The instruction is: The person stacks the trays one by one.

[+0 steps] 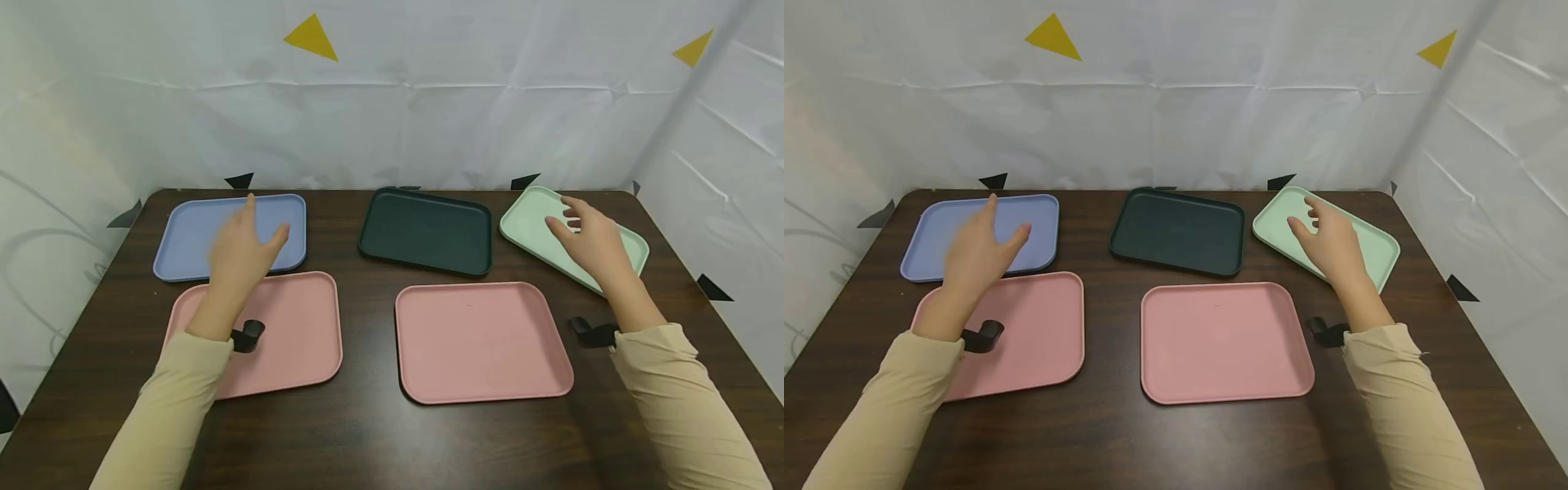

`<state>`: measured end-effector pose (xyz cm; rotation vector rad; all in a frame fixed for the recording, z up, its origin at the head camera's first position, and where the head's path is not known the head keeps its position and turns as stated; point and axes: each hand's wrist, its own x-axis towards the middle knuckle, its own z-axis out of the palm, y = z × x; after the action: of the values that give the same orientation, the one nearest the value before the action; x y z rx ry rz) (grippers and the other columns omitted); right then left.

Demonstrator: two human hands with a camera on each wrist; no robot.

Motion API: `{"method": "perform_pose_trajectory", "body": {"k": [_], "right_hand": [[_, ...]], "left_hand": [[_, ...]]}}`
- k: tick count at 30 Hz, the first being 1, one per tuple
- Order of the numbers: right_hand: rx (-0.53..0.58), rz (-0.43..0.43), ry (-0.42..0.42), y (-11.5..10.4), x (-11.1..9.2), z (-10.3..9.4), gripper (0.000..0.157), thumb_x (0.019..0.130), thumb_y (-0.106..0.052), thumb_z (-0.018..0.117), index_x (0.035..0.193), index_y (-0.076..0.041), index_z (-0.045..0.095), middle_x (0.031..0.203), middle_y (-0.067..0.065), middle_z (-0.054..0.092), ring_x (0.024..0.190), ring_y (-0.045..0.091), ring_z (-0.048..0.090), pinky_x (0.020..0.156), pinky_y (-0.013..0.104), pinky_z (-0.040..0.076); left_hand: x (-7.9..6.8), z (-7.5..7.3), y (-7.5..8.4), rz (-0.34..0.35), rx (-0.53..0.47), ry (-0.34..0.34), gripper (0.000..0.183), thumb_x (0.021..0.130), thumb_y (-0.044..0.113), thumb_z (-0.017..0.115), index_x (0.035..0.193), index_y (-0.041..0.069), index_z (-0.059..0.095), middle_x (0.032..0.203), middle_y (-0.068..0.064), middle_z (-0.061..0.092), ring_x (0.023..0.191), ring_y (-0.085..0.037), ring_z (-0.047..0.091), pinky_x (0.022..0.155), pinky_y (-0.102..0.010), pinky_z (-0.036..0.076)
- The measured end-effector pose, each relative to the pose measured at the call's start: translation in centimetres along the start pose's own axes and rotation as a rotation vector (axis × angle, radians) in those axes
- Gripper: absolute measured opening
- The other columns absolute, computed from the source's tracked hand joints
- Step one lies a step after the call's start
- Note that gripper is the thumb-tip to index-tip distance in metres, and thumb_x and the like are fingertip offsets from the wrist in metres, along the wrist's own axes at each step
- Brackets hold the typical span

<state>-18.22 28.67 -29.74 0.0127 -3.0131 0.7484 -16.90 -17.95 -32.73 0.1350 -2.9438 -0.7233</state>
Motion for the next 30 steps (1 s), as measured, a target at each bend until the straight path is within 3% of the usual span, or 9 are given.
{"method": "perform_pose_trajectory", "body": {"k": [5, 8, 11, 15, 22, 30], "right_hand": [[0.070, 0.008, -0.078, 0.5, -0.3, 0.1, 0.060, 0.100, -0.039, 0.043, 0.144, 0.002, 0.036, 0.130, 0.033, 0.053, 0.114, 0.047, 0.056, 0.088, 0.054, 0.052], [0.111, 0.019, -0.142, 1.0, -0.2, 0.2, 0.059, 0.100, -0.037, 0.045, 0.142, 0.004, 0.039, 0.126, 0.033, 0.056, 0.102, 0.039, 0.066, 0.085, 0.044, 0.056], [0.172, 0.045, -0.214, 1.5, -0.3, 0.4, 0.058, 0.100, -0.034, 0.046, 0.142, 0.005, 0.038, 0.126, 0.034, 0.056, 0.088, 0.019, 0.072, 0.082, 0.032, 0.059], [0.252, 0.067, -0.288, 2.3, -0.4, 0.7, 0.056, 0.099, -0.028, 0.050, 0.141, 0.007, 0.039, 0.125, 0.034, 0.056, 0.076, -0.008, 0.063, 0.073, 0.015, 0.057], [0.375, 0.078, -0.364, 3.7, -0.6, 1.6, 0.051, 0.098, -0.015, 0.051, 0.138, 0.013, 0.037, 0.107, 0.010, 0.067, 0.080, -0.009, 0.061, 0.075, 0.017, 0.058], [0.403, 0.069, -0.406, 4.8, -1.1, 2.8, 0.047, 0.097, -0.007, 0.051, 0.135, 0.017, 0.038, 0.109, 0.015, 0.067, 0.081, -0.008, 0.060, 0.076, 0.016, 0.057]], "left_hand": [[-0.8, 0.5, 1.3, 0.027, -0.146, -0.045, 0.067, 0.097, 0.041, 0.047, 0.149, 0.003, 0.029, 0.146, -0.023, 0.042, 0.134, -0.041, 0.040, 0.105, -0.060, 0.039], [-1.1, 0.9, 2.0, 0.045, -0.197, -0.111, 0.060, 0.098, 0.036, 0.046, 0.147, 0.003, 0.035, 0.141, -0.021, 0.050, 0.128, -0.038, 0.048, 0.102, -0.056, 0.044], [-1.4, 1.3, 2.7, 0.051, -0.241, -0.188, 0.055, 0.099, 0.033, 0.046, 0.145, 0.005, 0.038, 0.137, -0.020, 0.054, 0.124, -0.036, 0.054, 0.098, -0.052, 0.049], [-1.9, 2.3, 3.6, 0.067, -0.299, -0.259, 0.050, 0.099, 0.030, 0.048, 0.142, 0.004, 0.043, 0.130, -0.019, 0.059, 0.116, -0.034, 0.060, 0.093, -0.049, 0.053], [-2.9, 4.1, 4.8, 0.069, -0.375, -0.380, 0.045, 0.098, 0.027, 0.050, 0.137, 0.005, 0.048, 0.128, -0.019, 0.060, 0.111, -0.032, 0.064, 0.090, -0.046, 0.054], [-4.2, 5.6, 6.4, 0.080, -0.423, -0.477, 0.042, 0.096, 0.023, 0.054, 0.132, 0.003, 0.053, 0.124, -0.018, 0.063, 0.105, -0.029, 0.065, 0.082, -0.037, 0.057]]}}
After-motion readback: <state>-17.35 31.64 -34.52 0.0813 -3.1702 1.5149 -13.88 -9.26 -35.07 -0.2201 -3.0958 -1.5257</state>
